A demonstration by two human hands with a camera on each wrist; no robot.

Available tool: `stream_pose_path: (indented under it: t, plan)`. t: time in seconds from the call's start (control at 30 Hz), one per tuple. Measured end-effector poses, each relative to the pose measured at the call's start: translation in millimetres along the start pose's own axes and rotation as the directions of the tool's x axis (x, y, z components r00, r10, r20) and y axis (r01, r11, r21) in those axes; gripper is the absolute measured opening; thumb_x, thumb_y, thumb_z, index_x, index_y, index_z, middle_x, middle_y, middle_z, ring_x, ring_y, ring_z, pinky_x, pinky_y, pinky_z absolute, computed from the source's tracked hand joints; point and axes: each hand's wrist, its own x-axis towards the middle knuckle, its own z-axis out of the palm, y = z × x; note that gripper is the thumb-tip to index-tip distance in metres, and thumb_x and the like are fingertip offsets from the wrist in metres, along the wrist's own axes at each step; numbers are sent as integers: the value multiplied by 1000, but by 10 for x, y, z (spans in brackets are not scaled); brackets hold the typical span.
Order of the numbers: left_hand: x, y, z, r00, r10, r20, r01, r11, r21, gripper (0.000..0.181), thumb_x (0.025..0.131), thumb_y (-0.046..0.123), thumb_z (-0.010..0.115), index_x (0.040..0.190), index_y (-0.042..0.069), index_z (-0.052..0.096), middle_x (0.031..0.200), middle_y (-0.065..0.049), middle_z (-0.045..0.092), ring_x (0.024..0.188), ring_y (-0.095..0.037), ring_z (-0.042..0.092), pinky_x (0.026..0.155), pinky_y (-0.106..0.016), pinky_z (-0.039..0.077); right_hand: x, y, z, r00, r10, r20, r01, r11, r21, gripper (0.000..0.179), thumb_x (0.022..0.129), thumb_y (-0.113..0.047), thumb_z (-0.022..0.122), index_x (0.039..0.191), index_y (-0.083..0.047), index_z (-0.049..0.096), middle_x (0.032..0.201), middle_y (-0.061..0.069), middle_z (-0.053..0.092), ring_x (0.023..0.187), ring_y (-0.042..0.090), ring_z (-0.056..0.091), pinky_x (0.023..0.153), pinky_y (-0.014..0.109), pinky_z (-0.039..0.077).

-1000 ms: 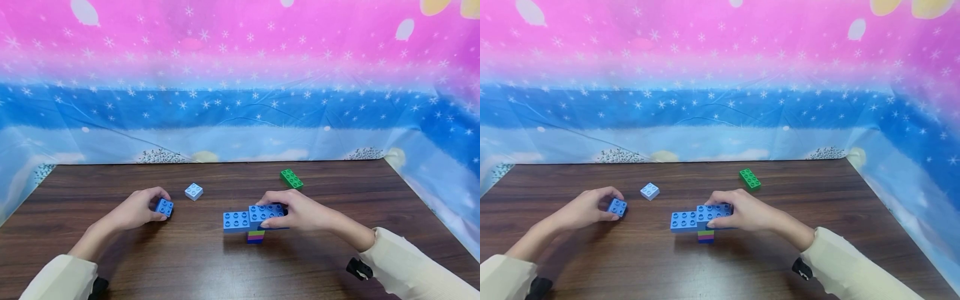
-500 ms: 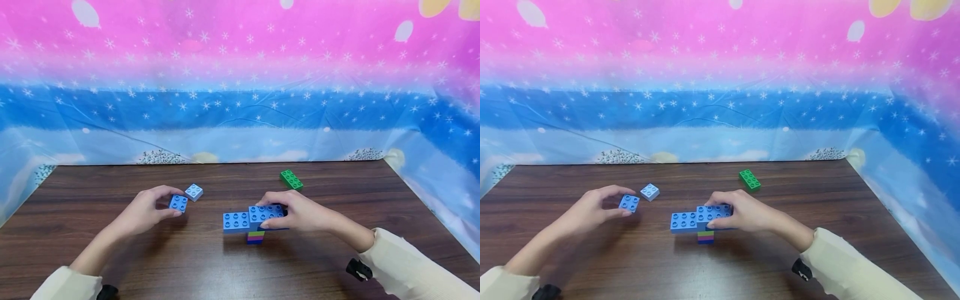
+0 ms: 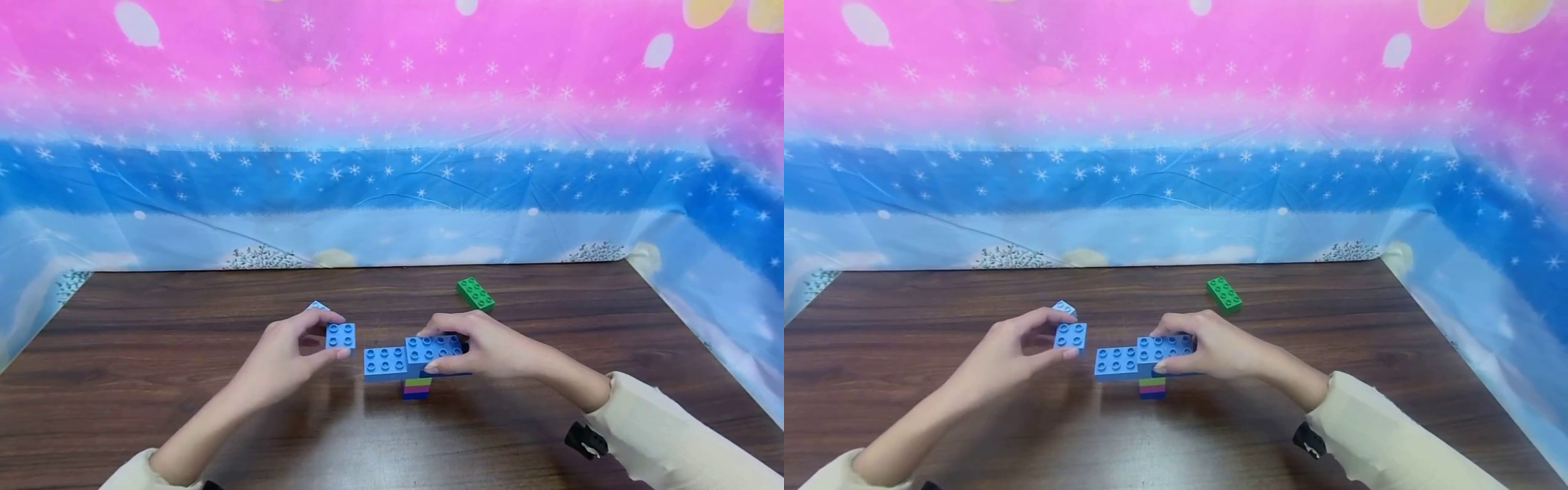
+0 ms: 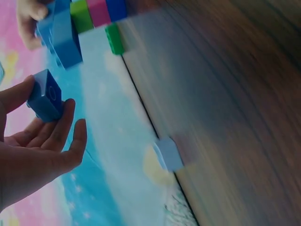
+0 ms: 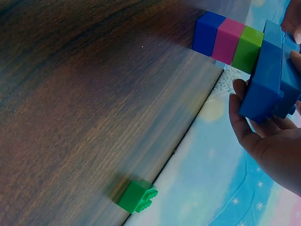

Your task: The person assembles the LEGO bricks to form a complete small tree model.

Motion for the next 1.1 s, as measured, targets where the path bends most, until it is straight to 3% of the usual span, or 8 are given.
stream_pose_path:
  t: [0.27,0.53,1.0,1.1]
  plan:
    - [15,182,225,998,52,-20,-51,998,30,29,81,17,70,108,9,61,98,1,64,97,-17,59,86,-43,45,9,13,6,1000,-17,0,17,1000,24,30,87,-32,62,111,-15,58,96,-6,61,75,8,54,64,25,46]
    - [51,208,397,996,93,-11,-92,996,12,29,80,17,71,107,10,61,98,1,64,91,-13,57,83,-41,45,11,17,7,1000,-29,-1,29,999,40,29,87,-31,63,110,-14,58,94,-6,61,74,8,55,64,25,48]
    - [69,207,503,988,154,20,-155,988,18,26,82,17,69,105,9,60,97,1,64,85,-10,57,75,-35,47,5,29,20,999,-31,-5,31,999,41,28,87,-30,63,109,-14,57,95,-6,61,74,8,55,65,25,47]
    - [75,202,517,989,144,24,-144,989,17,27,81,16,70,105,10,60,96,1,63,85,-10,56,75,-34,48,4,36,25,999,-34,-7,34,999,38,28,87,-30,63,109,-15,57,95,-6,61,74,8,54,65,25,47]
